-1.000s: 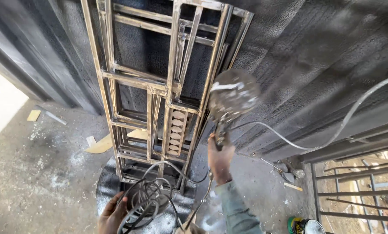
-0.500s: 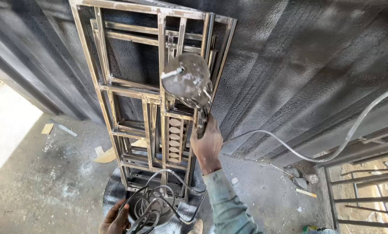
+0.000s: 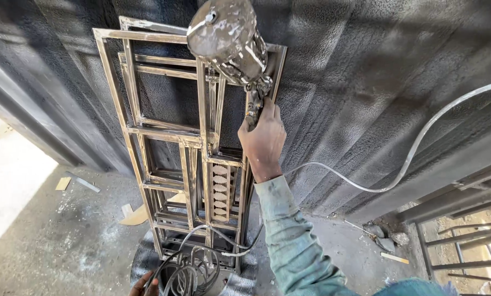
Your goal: Spray painting a metal frame using a pneumatic spray gun
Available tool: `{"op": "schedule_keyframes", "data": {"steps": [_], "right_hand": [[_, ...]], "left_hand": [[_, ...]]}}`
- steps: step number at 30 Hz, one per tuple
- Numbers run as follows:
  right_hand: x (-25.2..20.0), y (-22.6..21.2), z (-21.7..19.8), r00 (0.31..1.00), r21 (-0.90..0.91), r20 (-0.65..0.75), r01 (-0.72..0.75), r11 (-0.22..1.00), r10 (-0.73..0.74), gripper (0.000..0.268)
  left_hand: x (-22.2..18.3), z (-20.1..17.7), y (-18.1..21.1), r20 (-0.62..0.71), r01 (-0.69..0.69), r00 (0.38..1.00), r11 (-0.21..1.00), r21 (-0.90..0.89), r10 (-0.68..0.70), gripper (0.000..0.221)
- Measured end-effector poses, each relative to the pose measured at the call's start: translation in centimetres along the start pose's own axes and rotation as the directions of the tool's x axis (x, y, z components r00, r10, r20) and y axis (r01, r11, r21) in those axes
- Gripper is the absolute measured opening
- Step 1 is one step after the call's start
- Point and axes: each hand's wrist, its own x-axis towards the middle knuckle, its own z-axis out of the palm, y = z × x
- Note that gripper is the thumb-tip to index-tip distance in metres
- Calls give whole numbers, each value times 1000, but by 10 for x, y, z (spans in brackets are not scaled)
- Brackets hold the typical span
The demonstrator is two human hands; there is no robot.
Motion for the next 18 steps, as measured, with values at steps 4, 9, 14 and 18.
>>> {"op": "schedule_keyframes", "data": {"steps": [4, 9, 14, 18], "right_hand": [[-3, 2, -2, 999, 7, -49, 22, 1000, -22, 49], [-29, 9, -7, 996, 29, 78, -53, 998, 50, 44], [-69, 23, -3, 985, 3, 142, -96, 995, 95, 48], [-100, 36, -2, 955, -27, 259, -146, 989, 148, 57]], "left_hand": [[2, -2, -1, 67, 127, 990, 991, -34, -124, 56], [-21, 11, 25, 83, 181, 981, 980, -79, -174, 48], [-42, 18, 60, 91, 276, 958, 960, -43, -271, 47], [-63, 35, 82, 16, 198, 980, 976, -88, -197, 47]]}}
